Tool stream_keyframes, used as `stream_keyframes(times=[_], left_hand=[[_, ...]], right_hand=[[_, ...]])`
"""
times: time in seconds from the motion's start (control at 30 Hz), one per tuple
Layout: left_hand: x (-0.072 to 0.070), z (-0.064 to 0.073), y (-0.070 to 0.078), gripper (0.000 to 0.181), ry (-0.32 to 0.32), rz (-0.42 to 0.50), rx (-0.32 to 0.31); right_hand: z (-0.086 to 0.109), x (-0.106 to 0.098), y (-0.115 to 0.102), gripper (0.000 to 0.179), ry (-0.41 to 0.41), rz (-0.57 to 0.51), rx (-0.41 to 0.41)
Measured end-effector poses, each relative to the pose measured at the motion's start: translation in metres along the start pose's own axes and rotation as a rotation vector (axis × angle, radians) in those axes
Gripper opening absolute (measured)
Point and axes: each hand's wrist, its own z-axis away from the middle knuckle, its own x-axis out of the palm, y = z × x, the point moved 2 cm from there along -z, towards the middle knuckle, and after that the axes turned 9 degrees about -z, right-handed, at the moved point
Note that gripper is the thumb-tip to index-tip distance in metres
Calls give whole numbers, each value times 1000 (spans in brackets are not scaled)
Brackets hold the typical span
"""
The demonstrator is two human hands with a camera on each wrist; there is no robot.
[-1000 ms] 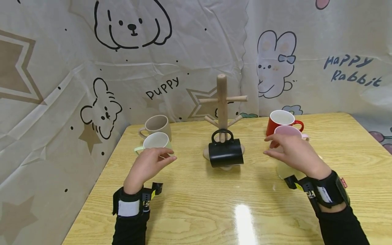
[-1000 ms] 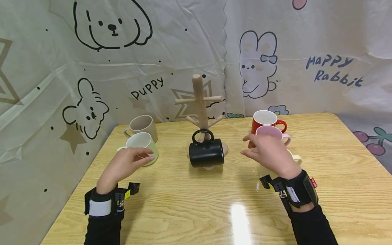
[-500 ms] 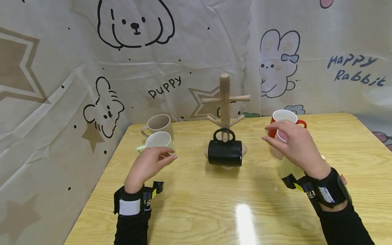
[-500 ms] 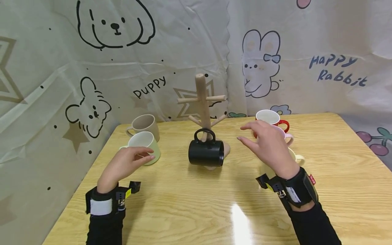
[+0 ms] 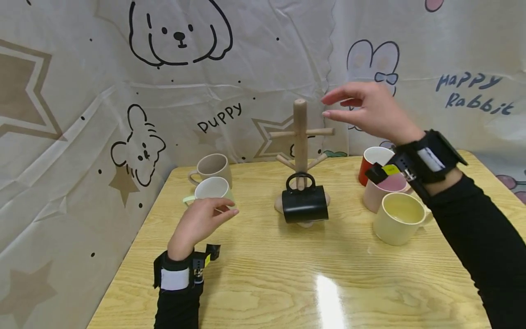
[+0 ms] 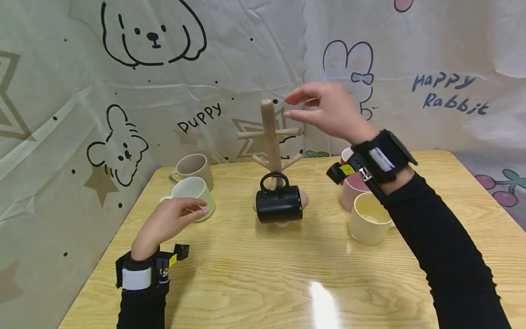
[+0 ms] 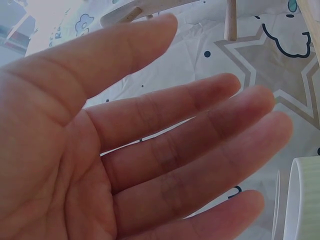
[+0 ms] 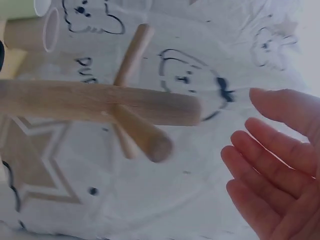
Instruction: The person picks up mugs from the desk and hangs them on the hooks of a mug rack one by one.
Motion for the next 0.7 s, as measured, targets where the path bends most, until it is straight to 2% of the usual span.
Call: stream_keyframes(times=[0.13, 0.2, 0.3, 0.47, 0.57, 0.7], left_hand=[[0, 0, 1, 29, 0, -2, 4], [0, 0, 2, 28, 5, -3, 8], [1, 1, 3, 28, 8, -6, 12], [0, 0, 4, 27, 10, -9, 12], [0, 0, 4, 27, 7, -10, 10], [0, 0, 3, 27, 3, -8, 6]], right_hand=[[-28, 9, 11, 52, -156, -141, 120], [-38, 13, 16, 58, -224, -194, 142], [-49, 19, 23, 56, -302, -247, 148], [-60, 26, 31, 46, -347, -329, 164], [-64, 30, 35, 42, -364, -451, 149], [-66, 34, 40, 41, -434, -584, 127]])
